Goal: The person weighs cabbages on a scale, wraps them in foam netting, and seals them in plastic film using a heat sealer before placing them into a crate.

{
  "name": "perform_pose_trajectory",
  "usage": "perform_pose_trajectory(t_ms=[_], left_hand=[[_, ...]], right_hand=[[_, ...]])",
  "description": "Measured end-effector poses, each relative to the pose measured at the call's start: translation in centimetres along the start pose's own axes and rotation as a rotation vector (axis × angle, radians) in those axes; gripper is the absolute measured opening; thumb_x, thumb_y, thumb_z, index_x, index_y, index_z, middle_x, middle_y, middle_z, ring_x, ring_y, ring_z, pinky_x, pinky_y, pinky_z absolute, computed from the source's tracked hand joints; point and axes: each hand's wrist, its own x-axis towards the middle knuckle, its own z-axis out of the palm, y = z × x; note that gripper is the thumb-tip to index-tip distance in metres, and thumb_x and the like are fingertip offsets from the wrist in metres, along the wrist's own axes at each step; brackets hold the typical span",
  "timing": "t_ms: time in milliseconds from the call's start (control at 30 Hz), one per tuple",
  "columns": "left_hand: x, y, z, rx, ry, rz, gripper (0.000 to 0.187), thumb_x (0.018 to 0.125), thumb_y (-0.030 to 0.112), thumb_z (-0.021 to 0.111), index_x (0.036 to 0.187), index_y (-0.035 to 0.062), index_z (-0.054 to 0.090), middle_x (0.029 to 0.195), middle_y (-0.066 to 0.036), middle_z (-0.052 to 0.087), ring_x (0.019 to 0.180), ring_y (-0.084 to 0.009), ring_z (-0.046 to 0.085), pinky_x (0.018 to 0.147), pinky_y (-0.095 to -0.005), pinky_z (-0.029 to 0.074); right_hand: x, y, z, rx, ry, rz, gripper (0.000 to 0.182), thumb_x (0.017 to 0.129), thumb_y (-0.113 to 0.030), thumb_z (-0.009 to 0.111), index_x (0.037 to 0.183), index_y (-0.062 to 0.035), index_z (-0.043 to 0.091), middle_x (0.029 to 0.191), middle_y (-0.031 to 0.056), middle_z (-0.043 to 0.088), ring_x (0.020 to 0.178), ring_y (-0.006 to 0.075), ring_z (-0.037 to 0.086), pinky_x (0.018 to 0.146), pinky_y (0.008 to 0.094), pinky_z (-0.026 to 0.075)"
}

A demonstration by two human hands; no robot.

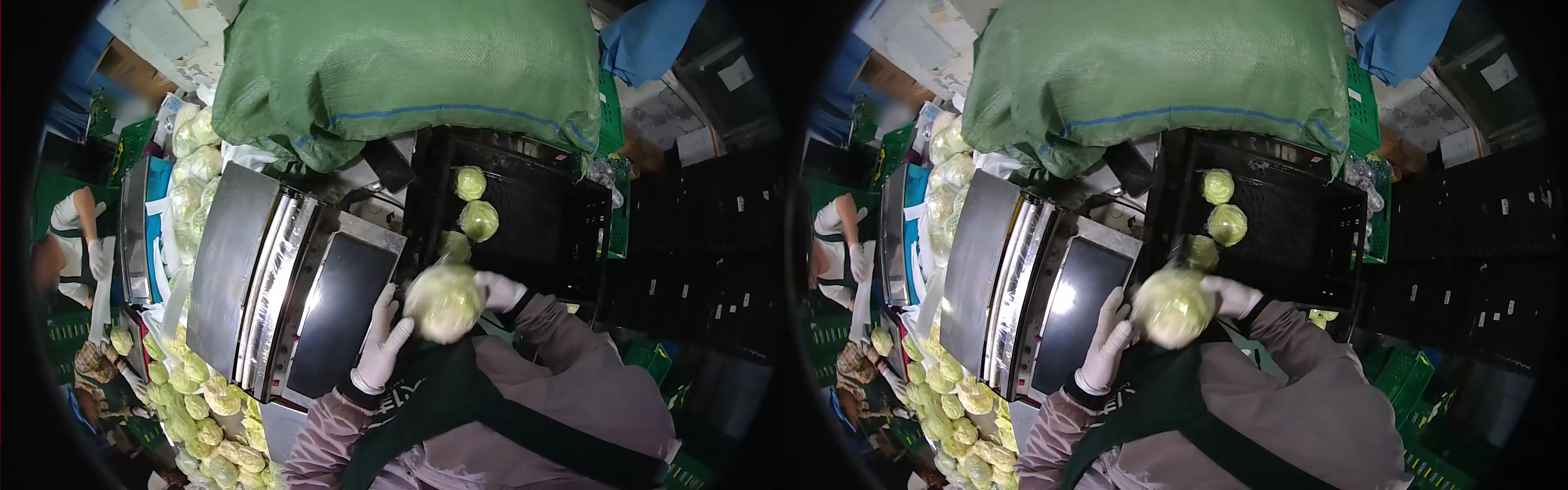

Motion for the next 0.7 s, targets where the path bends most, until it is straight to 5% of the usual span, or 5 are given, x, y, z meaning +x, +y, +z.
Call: perform_pose_trajectory(t_ms=[167,467,533,667,700], left_hand=[[-1.7,0.3,-1.8,-0.172,0.084,-0.094,0.052,0.095,0.016,0.051,0.143,0.0068,0.031,0.137,-0.011,0.045,0.125,-0.0243,0.046,0.100,-0.0378,0.039],[-7.7,-2.3,-4.5,-0.100,0.620,-0.189,0.040,0.096,0.012,0.052,0.133,0.0009,0.043,0.127,-0.016,0.053,0.113,-0.0214,0.054,0.098,-0.0318,0.041],[-8.9,-3.3,-4.7,-0.031,0.673,-0.181,0.045,0.096,0.021,0.051,0.135,0.0017,0.040,0.129,-0.016,0.051,0.114,-0.0230,0.054,0.100,-0.0344,0.041],[-12.0,-4.6,-5.0,0.014,0.795,-0.076,0.043,0.096,0.013,0.051,0.135,-0.0013,0.040,0.130,-0.015,0.051,0.117,-0.0219,0.052,0.101,-0.0331,0.040],[-13.1,-5.3,-5.1,0.000,0.833,-0.050,0.043,0.095,0.013,0.052,0.135,-0.0007,0.040,0.130,-0.015,0.051,0.118,-0.0216,0.051,0.101,-0.0332,0.040]], right_hand=[[-4.6,-3.6,-16.2,0.000,0.488,-0.199,0.051,0.092,-0.032,0.047,0.134,-0.0022,0.042,0.131,0.0162,0.050,0.114,0.0308,0.054,0.096,0.0471,0.045],[-1.7,-0.8,-30.4,-0.891,1.932,0.352,0.084,0.066,-0.047,0.078,0.135,-0.0149,0.041,0.128,0.0111,0.052,0.114,0.0251,0.054,0.094,0.0322,0.047],[1.4,-2.1,-24.8,-1.024,1.801,0.586,0.059,0.075,-0.042,0.070,0.119,-0.0105,0.046,0.110,0.0080,0.054,0.097,0.0208,0.052,0.081,0.0287,0.043],[3.7,-2.9,-12.6,-0.932,0.943,0.375,0.029,0.087,-0.026,0.054,0.062,-0.0114,0.051,0.056,0.0013,0.046,0.044,0.0152,0.039,0.042,0.0314,0.031],[3.7,-2.1,-16.6,-0.987,0.940,0.432,0.024,0.083,-0.031,0.060,0.082,-0.0071,0.061,0.070,0.0046,0.057,0.056,0.0173,0.051,0.050,0.0317,0.044]])
